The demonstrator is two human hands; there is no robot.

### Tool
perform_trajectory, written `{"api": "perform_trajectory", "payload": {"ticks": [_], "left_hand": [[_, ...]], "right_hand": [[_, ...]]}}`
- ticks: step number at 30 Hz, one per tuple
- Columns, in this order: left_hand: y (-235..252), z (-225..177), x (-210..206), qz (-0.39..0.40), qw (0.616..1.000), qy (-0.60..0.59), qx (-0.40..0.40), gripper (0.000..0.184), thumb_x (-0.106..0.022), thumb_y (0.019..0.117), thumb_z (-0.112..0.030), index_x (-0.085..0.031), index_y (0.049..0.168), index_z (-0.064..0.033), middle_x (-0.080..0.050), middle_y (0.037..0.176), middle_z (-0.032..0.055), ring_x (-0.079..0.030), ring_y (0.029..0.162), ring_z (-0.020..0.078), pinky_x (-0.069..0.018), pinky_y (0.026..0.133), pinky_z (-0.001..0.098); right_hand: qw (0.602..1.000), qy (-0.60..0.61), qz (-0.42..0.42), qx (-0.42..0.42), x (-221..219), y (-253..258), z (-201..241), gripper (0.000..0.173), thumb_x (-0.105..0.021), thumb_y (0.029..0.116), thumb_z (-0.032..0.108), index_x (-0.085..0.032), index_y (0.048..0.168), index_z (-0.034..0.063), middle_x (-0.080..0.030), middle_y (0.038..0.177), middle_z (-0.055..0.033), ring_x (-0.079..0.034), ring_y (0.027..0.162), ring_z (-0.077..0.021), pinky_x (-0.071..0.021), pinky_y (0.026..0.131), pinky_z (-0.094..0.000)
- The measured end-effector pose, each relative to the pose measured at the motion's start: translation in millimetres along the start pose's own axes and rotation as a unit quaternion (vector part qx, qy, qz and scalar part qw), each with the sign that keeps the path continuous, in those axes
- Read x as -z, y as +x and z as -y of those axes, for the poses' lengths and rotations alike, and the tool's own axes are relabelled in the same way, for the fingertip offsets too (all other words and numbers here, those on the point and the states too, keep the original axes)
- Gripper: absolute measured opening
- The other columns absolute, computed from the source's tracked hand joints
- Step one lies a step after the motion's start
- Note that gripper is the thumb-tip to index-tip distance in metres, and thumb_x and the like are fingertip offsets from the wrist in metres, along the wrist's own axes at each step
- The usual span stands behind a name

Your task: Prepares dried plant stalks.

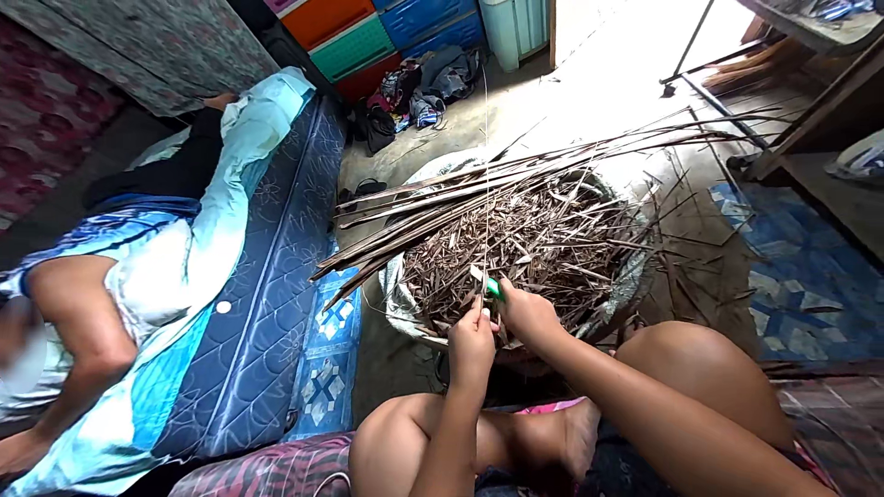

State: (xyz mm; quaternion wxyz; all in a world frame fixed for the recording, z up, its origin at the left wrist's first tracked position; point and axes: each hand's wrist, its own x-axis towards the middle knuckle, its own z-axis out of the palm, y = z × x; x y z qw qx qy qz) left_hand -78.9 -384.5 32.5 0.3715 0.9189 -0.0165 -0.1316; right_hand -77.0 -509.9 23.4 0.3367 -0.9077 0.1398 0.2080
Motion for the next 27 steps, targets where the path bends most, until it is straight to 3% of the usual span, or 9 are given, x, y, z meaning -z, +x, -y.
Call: {"api": "perform_trajectory", "payload": {"ticks": [4,7,10,15,20,24,27], "left_hand": [[-8,-2,2,0.026,0.998,-0.055,0.017,0.036,-0.047,0.1097,-0.014,-0.061,0.141,-0.003,-0.069,0.071,-0.0004,-0.048,0.044,0.0039,-0.0413,0.045,0.0221],[-6,-1,6,0.03,0.997,-0.067,0.026,0.037,-0.047,0.1099,-0.015,-0.059,0.142,-0.0027,-0.069,0.073,0.0013,-0.049,0.046,0.0048,-0.0425,0.046,0.0229],[0,-3,13,0.016,0.996,-0.078,0.043,0.033,-0.048,0.109,-0.013,-0.063,0.133,0.0042,-0.065,0.077,0.0057,-0.05,0.049,0.0066,-0.0456,0.049,0.024],[0,-3,24,0.035,0.976,-0.199,0.078,0.029,-0.045,0.1101,-0.011,-0.062,0.123,0.0086,-0.062,0.064,0.0024,-0.043,0.04,0.0021,-0.0374,0.039,0.0182],[-4,-3,25,0.038,0.953,-0.283,0.099,0.03,-0.044,0.1106,-0.012,-0.059,0.128,0.007,-0.065,0.066,0.0044,-0.039,0.037,0.0013,-0.0345,0.036,0.0172],[-14,-1,19,0.064,0.965,-0.238,0.094,0.036,-0.046,0.1097,-0.011,-0.055,0.142,0.003,-0.067,0.068,0.0036,-0.039,0.038,0.0022,-0.0348,0.037,0.0191],[-24,1,12,0.083,0.968,-0.226,0.071,0.037,-0.045,0.1097,-0.01,-0.055,0.144,0.0005,-0.067,0.069,0.0038,-0.038,0.038,0.0025,-0.0344,0.038,0.0196]], "right_hand": [[0.999,0.041,-0.008,-0.026,13,9,-12,0.041,-0.039,0.1106,0.027,-0.046,0.148,0.0108,-0.069,0.12,-0.0224,-0.068,0.114,-0.041,-0.0528,0.092,-0.0603],[0.997,0.061,0.028,0.033,15,3,-13,0.037,-0.042,0.1091,0.028,-0.051,0.14,0.0097,-0.068,0.115,-0.0229,-0.067,0.111,-0.0415,-0.0514,0.09,-0.0619],[0.99,0.088,0.076,0.083,3,-17,-5,0.036,-0.043,0.1083,0.027,-0.054,0.138,0.0089,-0.068,0.111,-0.0224,-0.067,0.108,-0.041,-0.051,0.09,-0.0618],[0.994,0.01,0.079,0.072,3,-28,3,0.035,-0.043,0.1088,0.028,-0.053,0.136,0.0086,-0.07,0.112,-0.022,-0.068,0.11,-0.0412,-0.0525,0.089,-0.0605],[0.995,-0.031,0.059,0.068,3,-22,11,0.033,-0.042,0.11,0.027,-0.053,0.132,0.0053,-0.07,0.113,-0.0219,-0.069,0.111,-0.0405,-0.0533,0.089,-0.0587],[0.999,0.007,0.035,0.007,10,-9,4,0.035,-0.041,0.1096,0.027,-0.054,0.135,0.0059,-0.069,0.117,-0.0234,-0.068,0.113,-0.0424,-0.0529,0.09,-0.0612],[0.999,0.036,0.03,-0.003,28,5,-11,0.035,-0.041,0.1099,0.028,-0.054,0.135,0.0065,-0.068,0.118,-0.0231,-0.066,0.115,-0.0409,-0.0513,0.092,-0.0607]]}}
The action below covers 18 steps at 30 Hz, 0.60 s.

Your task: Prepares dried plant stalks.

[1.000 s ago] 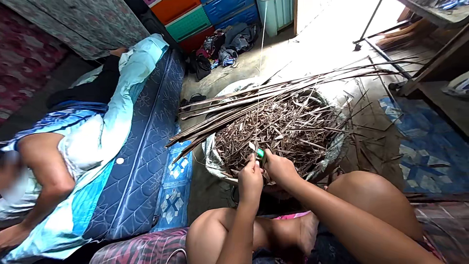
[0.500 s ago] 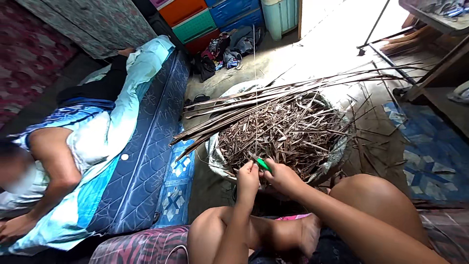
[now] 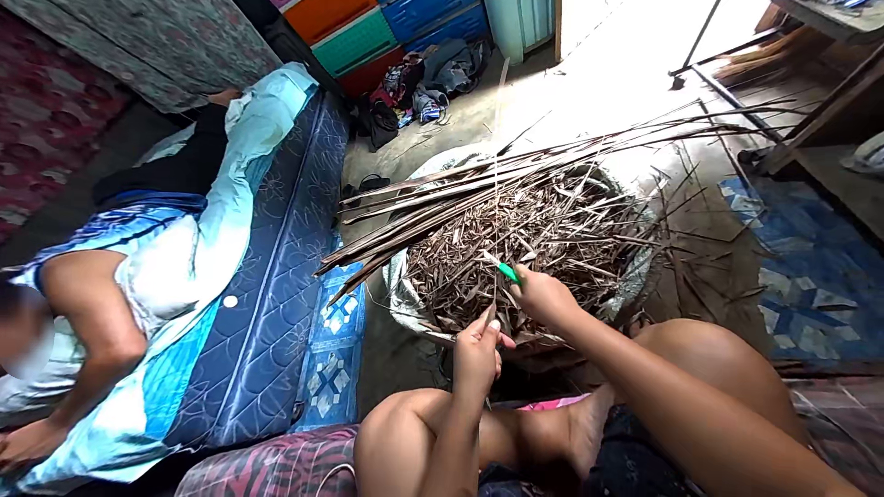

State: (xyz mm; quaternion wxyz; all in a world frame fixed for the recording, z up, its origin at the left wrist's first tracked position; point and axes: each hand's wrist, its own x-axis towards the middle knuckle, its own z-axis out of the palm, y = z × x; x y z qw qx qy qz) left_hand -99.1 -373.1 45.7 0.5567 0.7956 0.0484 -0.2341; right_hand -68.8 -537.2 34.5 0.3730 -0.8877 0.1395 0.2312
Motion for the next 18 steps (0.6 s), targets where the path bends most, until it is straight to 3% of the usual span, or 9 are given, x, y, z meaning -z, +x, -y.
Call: {"api": "perform_trajectory", "payload": {"ticks": [4,6,7,9,14,18], "left_hand": [[5,-1,3,-0.01,1.0,0.004,-0.024,0.038,-0.043,0.11,-0.009,-0.049,0.145,0.0046,-0.068,0.075,0.0054,-0.046,0.041,0.0035,-0.0417,0.041,0.0197],[8,-3,8,-0.023,0.999,0.016,-0.026,0.034,-0.043,0.1097,-0.009,-0.051,0.139,0.0075,-0.063,0.073,0.0054,-0.047,0.041,0.0039,-0.044,0.041,0.0199],[8,-3,10,-0.02,0.999,0.012,-0.023,0.032,-0.044,0.1096,-0.008,-0.052,0.136,0.0078,-0.063,0.071,0.0052,-0.046,0.04,0.0037,-0.0431,0.041,0.0196],[3,-6,13,0.012,0.999,-0.036,-0.005,0.037,-0.043,0.11,-0.009,-0.049,0.143,0.0065,-0.065,0.068,0.0048,-0.042,0.039,0.0025,-0.0379,0.038,0.0186],[-9,-13,20,0.095,0.98,-0.17,0.046,0.039,-0.038,0.1103,-0.01,-0.049,0.146,0.0003,-0.054,0.064,0.0007,-0.037,0.038,0.002,-0.034,0.035,0.0168],[-20,-16,24,0.118,0.975,-0.185,0.044,0.039,-0.037,0.1093,-0.008,-0.05,0.145,0.0,-0.056,0.063,0.0011,-0.037,0.037,0.0009,-0.0328,0.034,0.0158]], "right_hand": [[0.998,-0.004,0.036,0.043,-4,-21,3,0.033,-0.045,0.1077,0.029,-0.058,0.127,0.006,-0.068,0.111,-0.0223,-0.067,0.109,-0.0413,-0.0513,0.089,-0.0617],[0.996,-0.016,0.066,0.057,-12,-37,9,0.034,-0.045,0.1083,0.031,-0.058,0.127,0.0061,-0.069,0.109,-0.0217,-0.068,0.108,-0.0411,-0.0517,0.088,-0.0612],[0.996,-0.028,0.072,0.052,-15,-42,11,0.034,-0.045,0.1087,0.032,-0.057,0.127,0.0064,-0.07,0.109,-0.0213,-0.068,0.108,-0.0407,-0.0522,0.088,-0.0604],[0.996,-0.048,0.059,0.038,-14,-44,13,0.033,-0.043,0.1091,0.03,-0.056,0.128,0.0059,-0.07,0.111,-0.0216,-0.069,0.109,-0.0408,-0.0529,0.088,-0.0599],[0.999,-0.037,0.018,0.015,-3,-31,13,0.032,-0.042,0.1093,0.029,-0.055,0.13,0.0071,-0.069,0.113,-0.0207,-0.068,0.111,-0.039,-0.0523,0.089,-0.0588],[1.0,-0.013,-0.028,-0.005,13,-12,-3,0.034,-0.042,0.1099,0.03,-0.057,0.13,0.0062,-0.068,0.114,-0.0224,-0.067,0.11,-0.0407,-0.0519,0.089,-0.0601]]}}
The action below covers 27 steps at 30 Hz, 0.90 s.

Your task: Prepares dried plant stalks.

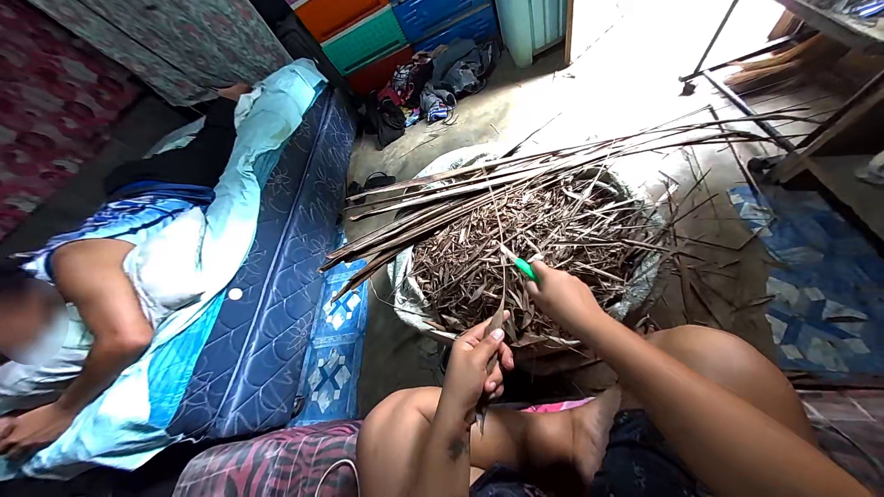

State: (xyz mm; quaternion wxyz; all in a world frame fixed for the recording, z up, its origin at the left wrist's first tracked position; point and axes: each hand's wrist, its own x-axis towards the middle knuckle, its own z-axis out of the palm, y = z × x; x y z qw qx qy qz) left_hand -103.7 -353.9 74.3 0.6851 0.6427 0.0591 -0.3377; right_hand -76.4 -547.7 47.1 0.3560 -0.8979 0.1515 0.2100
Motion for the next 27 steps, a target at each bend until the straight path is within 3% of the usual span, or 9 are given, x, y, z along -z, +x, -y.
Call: {"api": "perform_trajectory", "payload": {"ticks": [5,11,16,22,27], "left_hand": [[7,-7,10,-0.031,0.999,-0.015,-0.006,0.035,-0.039,0.1103,-0.01,-0.049,0.142,0.0008,-0.058,0.065,0.0031,-0.037,0.037,0.0006,-0.0326,0.034,0.0152],[-4,-12,10,0.037,0.998,-0.042,0.024,0.039,-0.037,0.1091,-0.011,-0.05,0.145,-0.0019,-0.057,0.063,0.0005,-0.037,0.036,-0.0002,-0.0323,0.033,0.0145],[0,-14,19,0.056,0.993,-0.1,0.025,0.04,-0.034,0.1098,-0.011,-0.049,0.145,-0.003,-0.054,0.062,-0.0025,-0.038,0.037,-0.0015,-0.0326,0.033,0.0132],[-3,-11,29,0.201,0.948,-0.243,0.045,0.036,-0.039,0.109,-0.016,-0.052,0.141,-0.0068,-0.053,0.057,-0.0078,-0.045,0.036,-0.0021,-0.0386,0.034,0.0123],[-5,-9,25,0.126,0.97,-0.206,0.031,0.038,-0.035,0.1092,-0.014,-0.05,0.143,-0.0048,-0.052,0.057,-0.0055,-0.042,0.036,-0.0012,-0.0361,0.033,0.013]], "right_hand": [[0.994,-0.015,0.054,0.093,-13,-29,14,0.032,-0.047,0.1069,0.029,-0.059,0.124,0.0059,-0.069,0.103,-0.0218,-0.069,0.102,-0.0415,-0.0524,0.084,-0.0615],[0.999,-0.001,-0.004,0.05,3,-16,5,0.032,-0.043,0.109,0.029,-0.058,0.126,0.0062,-0.069,0.105,-0.0219,-0.069,0.104,-0.0415,-0.0522,0.085,-0.0611],[0.993,0.012,0.042,0.107,-5,-30,6,0.029,-0.046,0.1063,0.027,-0.059,0.121,0.0056,-0.068,0.099,-0.0207,-0.068,0.098,-0.04,-0.0519,0.082,-0.0602],[0.996,0.023,-0.017,0.079,10,-23,-2,0.031,-0.044,0.1082,0.029,-0.059,0.122,0.006,-0.068,0.1,-0.02,-0.068,0.098,-0.0389,-0.0519,0.082,-0.0592],[0.99,0.017,0.041,0.133,-4,-39,7,0.028,-0.047,0.1056,0.027,-0.06,0.117,0.0054,-0.067,0.095,-0.0191,-0.068,0.095,-0.0387,-0.0519,0.08,-0.0584]]}}
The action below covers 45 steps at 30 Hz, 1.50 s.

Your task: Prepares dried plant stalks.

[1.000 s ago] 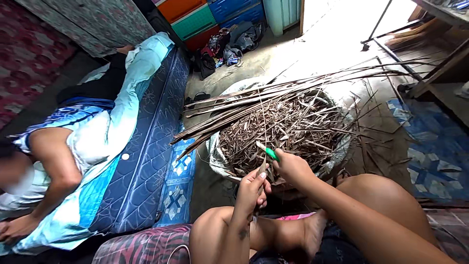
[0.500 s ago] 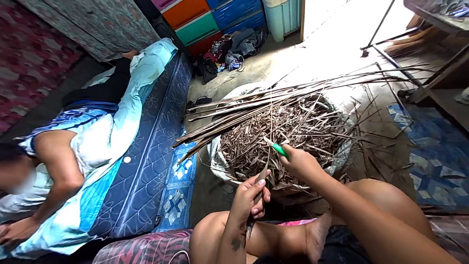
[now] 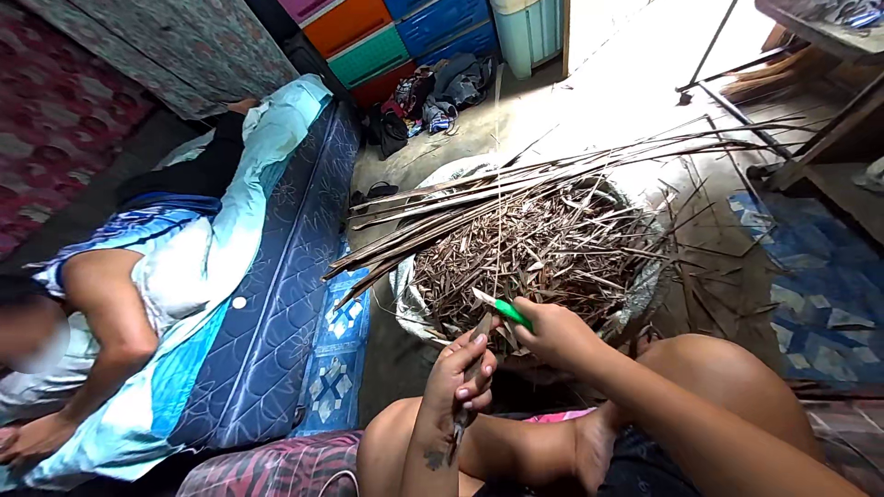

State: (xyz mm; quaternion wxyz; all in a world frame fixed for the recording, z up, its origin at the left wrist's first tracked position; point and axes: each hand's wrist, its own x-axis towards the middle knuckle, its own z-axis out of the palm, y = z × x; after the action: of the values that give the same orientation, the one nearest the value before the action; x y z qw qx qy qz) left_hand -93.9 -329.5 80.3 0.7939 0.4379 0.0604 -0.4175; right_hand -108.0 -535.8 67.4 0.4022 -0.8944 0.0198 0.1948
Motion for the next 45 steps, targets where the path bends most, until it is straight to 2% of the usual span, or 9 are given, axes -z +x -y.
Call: {"api": "perform_trajectory", "payload": {"ticks": [4,9,11,16,20,24,33,38,45], "left_hand": [[-7,8,-22,-0.119,0.97,0.209,-0.036,0.041,-0.038,0.1085,-0.01,-0.05,0.146,0.0001,-0.053,0.059,-0.0017,-0.035,0.036,-0.0007,-0.0314,0.034,0.0147],[-2,26,-28,-0.252,0.778,0.564,-0.116,0.037,-0.056,0.1045,-0.016,-0.063,0.14,-0.0062,-0.065,0.069,-0.0031,-0.054,0.054,0.0021,-0.048,0.056,0.0203],[1,31,-27,-0.267,0.747,0.594,-0.137,0.037,-0.056,0.1042,-0.016,-0.063,0.139,-0.0052,-0.067,0.073,-0.0013,-0.057,0.058,0.0027,-0.0508,0.062,0.0214],[5,32,-32,-0.257,0.754,0.583,-0.162,0.038,-0.054,0.1047,-0.015,-0.063,0.14,-0.007,-0.066,0.071,-0.0026,-0.056,0.057,0.002,-0.0493,0.06,0.0197],[-2,33,-32,-0.217,0.826,0.5,-0.145,0.038,-0.052,0.1051,-0.01,-0.06,0.142,-0.0027,-0.06,0.063,-0.0044,-0.046,0.046,0.0016,-0.0393,0.045,0.0189],[-4,36,-29,-0.2,0.851,0.471,-0.119,0.039,-0.053,0.1055,-0.011,-0.059,0.143,-0.0035,-0.06,0.063,-0.0034,-0.044,0.043,0.0025,-0.0367,0.041,0.0199],[-3,47,-27,-0.135,0.802,0.577,-0.078,0.047,-0.056,0.1027,-0.018,-0.053,0.148,-0.0055,-0.073,0.094,0.0037,-0.061,0.062,0.0064,-0.053,0.061,0.0254],[11,55,-17,-0.214,0.741,0.622,-0.136,0.042,-0.049,0.1083,-0.026,-0.059,0.144,-0.0063,-0.072,0.124,0.014,-0.071,0.108,0.0228,-0.053,0.098,0.0478],[31,35,-2,-0.35,0.663,0.659,-0.058,0.037,-0.046,0.1095,-0.024,-0.065,0.132,-0.0012,-0.072,0.106,0.0213,-0.07,0.103,0.0373,-0.0516,0.093,0.0578]], "right_hand": [[0.997,-0.015,-0.021,-0.067,9,-1,1,0.03,-0.045,0.1082,0.028,-0.058,0.124,0.0061,-0.069,0.101,-0.021,-0.069,0.1,-0.0409,-0.0525,0.083,-0.0602],[0.997,-0.038,0.027,-0.055,2,-5,6,0.03,-0.047,0.1073,0.028,-0.059,0.124,0.0058,-0.069,0.106,-0.0218,-0.068,0.104,-0.041,-0.052,0.086,-0.0609],[0.996,-0.057,0.033,-0.057,-5,-8,13,0.03,-0.046,0.1078,0.028,-0.058,0.124,0.0061,-0.07,0.106,-0.0206,-0.069,0.106,-0.0397,-0.0528,0.086,-0.0592],[0.993,-0.072,-0.04,-0.082,-5,-6,11,0.032,-0.045,0.108,0.027,-0.058,0.125,0.0037,-0.071,0.106,-0.0213,-0.07,0.104,-0.0406,-0.0535,0.083,-0.0586],[0.986,-0.035,-0.091,-0.137,21,10,-13,0.032,-0.044,0.109,0.028,-0.058,0.126,0.005,-0.069,0.11,-0.0227,-0.068,0.108,-0.0416,-0.0518,0.087,-0.0611],[0.992,0.071,-0.094,-0.04,5,11,-21,0.034,-0.043,0.1083,0.033,-0.062,0.118,0.0058,-0.066,0.093,-0.0172,-0.067,0.09,-0.0347,-0.0511,0.079,-0.0566],[0.953,0.248,-0.175,0.001,-11,17,-22,0.024,-0.046,0.1058,0.021,-0.063,0.109,0.004,-0.054,0.081,-0.0036,-0.053,0.072,-0.013,-0.0449,0.068,-0.0354],[0.983,0.114,-0.141,0.016,-4,23,-32,0.036,-0.041,0.1062,0.033,-0.063,0.111,0.0053,-0.062,0.085,-0.0128,-0.063,0.082,-0.0293,-0.0492,0.075,-0.0527],[0.996,0.006,0.091,-0.025,-33,-8,13,0.037,-0.041,0.1089,0.034,-0.06,0.121,0.0044,-0.069,0.105,-0.0206,-0.068,0.105,-0.039,-0.0515,0.087,-0.06]]}}
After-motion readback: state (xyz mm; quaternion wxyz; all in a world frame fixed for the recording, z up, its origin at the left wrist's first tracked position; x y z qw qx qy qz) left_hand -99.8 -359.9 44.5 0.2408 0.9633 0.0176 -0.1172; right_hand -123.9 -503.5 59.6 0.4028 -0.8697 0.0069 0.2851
